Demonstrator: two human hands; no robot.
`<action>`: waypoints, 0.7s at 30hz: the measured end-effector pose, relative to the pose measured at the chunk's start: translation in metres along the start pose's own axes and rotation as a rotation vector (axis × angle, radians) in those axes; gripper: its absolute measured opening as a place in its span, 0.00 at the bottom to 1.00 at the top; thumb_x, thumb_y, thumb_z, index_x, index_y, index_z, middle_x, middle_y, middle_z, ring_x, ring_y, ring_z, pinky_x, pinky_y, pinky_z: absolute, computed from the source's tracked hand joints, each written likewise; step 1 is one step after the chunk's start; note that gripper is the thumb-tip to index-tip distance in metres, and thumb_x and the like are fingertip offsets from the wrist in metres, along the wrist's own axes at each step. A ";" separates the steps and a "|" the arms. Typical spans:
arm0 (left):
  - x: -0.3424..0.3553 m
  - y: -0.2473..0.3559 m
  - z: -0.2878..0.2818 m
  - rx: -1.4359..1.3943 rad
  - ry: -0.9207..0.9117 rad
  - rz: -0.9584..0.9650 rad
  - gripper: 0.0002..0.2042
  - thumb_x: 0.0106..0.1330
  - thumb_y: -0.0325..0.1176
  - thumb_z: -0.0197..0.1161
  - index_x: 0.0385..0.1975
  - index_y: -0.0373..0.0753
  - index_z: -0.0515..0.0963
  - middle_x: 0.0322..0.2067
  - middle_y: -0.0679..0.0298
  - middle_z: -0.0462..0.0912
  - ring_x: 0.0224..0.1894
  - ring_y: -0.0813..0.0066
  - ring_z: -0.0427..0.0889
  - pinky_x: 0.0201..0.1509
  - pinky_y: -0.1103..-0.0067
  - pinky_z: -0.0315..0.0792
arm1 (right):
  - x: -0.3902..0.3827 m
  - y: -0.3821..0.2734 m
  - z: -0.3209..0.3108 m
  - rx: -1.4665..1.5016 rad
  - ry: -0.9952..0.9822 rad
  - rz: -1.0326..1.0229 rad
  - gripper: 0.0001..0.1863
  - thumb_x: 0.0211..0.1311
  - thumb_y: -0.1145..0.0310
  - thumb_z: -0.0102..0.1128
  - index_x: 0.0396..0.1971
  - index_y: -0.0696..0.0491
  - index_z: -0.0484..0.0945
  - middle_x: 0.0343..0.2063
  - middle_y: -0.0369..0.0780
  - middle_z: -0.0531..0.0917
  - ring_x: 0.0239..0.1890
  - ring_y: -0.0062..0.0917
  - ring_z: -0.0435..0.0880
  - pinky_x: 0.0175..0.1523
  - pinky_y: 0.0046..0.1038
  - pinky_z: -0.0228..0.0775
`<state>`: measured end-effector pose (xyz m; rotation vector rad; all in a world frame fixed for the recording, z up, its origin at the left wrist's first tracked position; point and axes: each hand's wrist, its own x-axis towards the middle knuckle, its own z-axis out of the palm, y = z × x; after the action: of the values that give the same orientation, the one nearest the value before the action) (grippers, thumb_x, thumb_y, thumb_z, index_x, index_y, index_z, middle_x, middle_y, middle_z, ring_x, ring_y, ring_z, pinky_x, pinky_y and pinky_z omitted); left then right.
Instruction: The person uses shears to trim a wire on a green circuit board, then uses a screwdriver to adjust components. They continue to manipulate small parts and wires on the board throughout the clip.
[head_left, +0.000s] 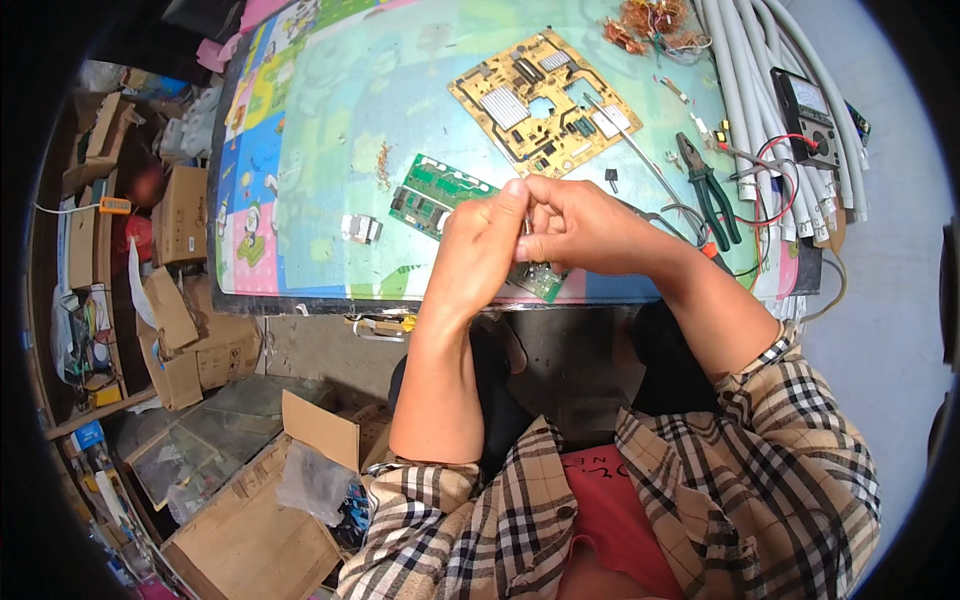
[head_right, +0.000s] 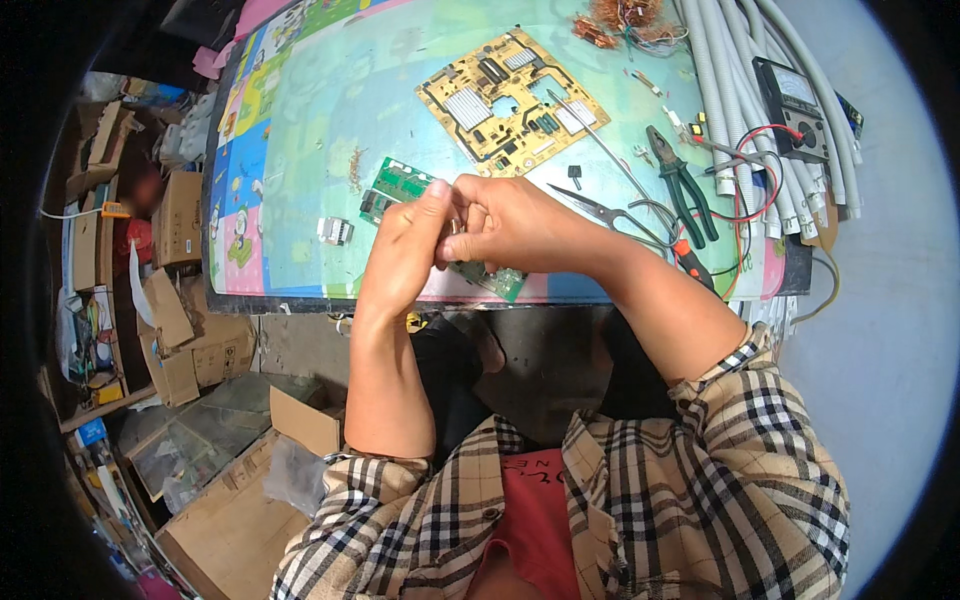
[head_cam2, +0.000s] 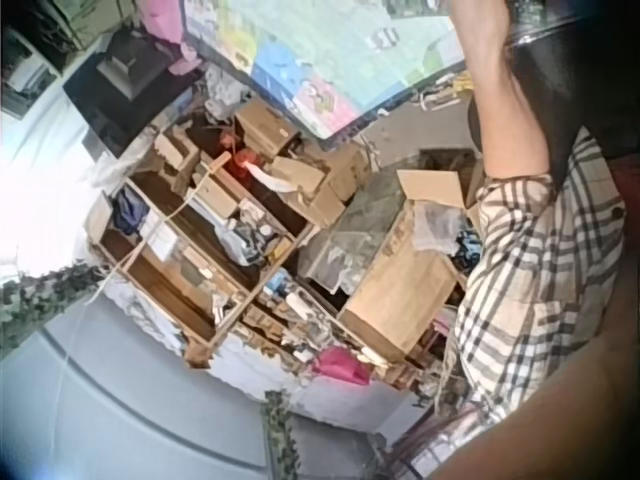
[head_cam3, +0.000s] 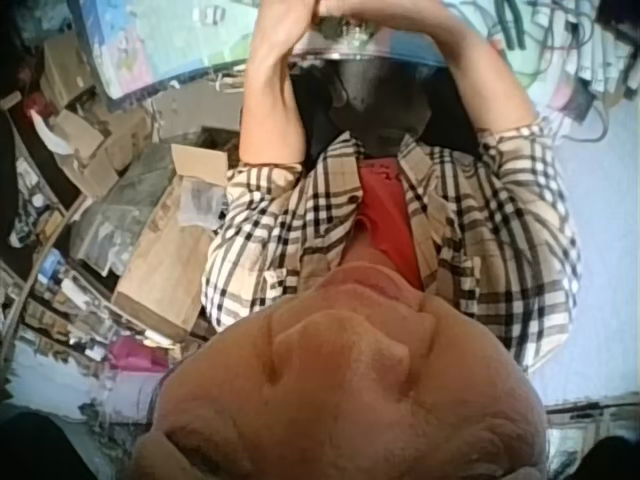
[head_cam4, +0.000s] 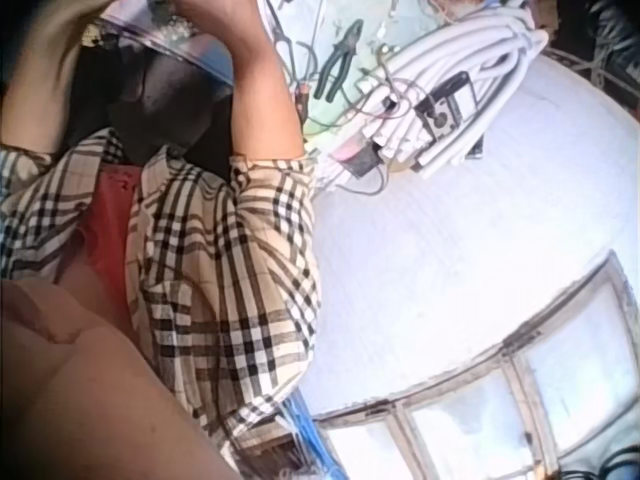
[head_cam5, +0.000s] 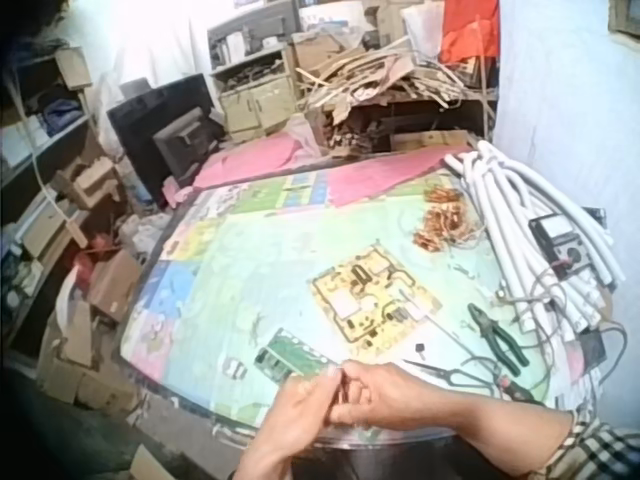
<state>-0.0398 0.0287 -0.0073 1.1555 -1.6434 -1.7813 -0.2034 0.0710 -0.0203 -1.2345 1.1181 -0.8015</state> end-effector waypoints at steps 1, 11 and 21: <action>0.001 -0.003 -0.002 -0.022 -0.004 0.004 0.21 0.71 0.45 0.47 0.18 0.39 0.74 0.15 0.73 0.69 0.18 0.88 0.61 0.22 0.86 0.54 | 0.000 0.001 -0.001 0.047 0.005 0.021 0.18 0.52 0.60 0.68 0.30 0.58 0.71 0.20 0.38 0.77 0.19 0.18 0.77 0.25 0.21 0.68; 0.001 -0.007 -0.012 0.006 -0.193 0.017 0.12 0.68 0.33 0.54 0.22 0.36 0.71 0.17 0.72 0.68 0.20 0.86 0.63 0.24 0.85 0.57 | 0.002 0.007 -0.008 0.283 -0.076 0.082 0.15 0.57 0.59 0.64 0.28 0.53 0.70 0.18 0.33 0.74 0.17 0.14 0.72 0.21 0.16 0.62; -0.004 0.004 -0.017 -0.207 -0.100 -0.032 0.11 0.65 0.37 0.59 0.24 0.38 0.73 0.17 0.75 0.68 0.16 0.90 0.57 0.19 0.88 0.49 | -0.002 -0.008 -0.015 0.671 -0.100 0.068 0.13 0.60 0.64 0.60 0.36 0.58 0.72 0.26 0.35 0.78 0.27 0.18 0.80 0.32 0.18 0.72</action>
<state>-0.0243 0.0215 -0.0015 1.0194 -1.4593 -2.0050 -0.2173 0.0670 -0.0117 -0.6600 0.7119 -0.9486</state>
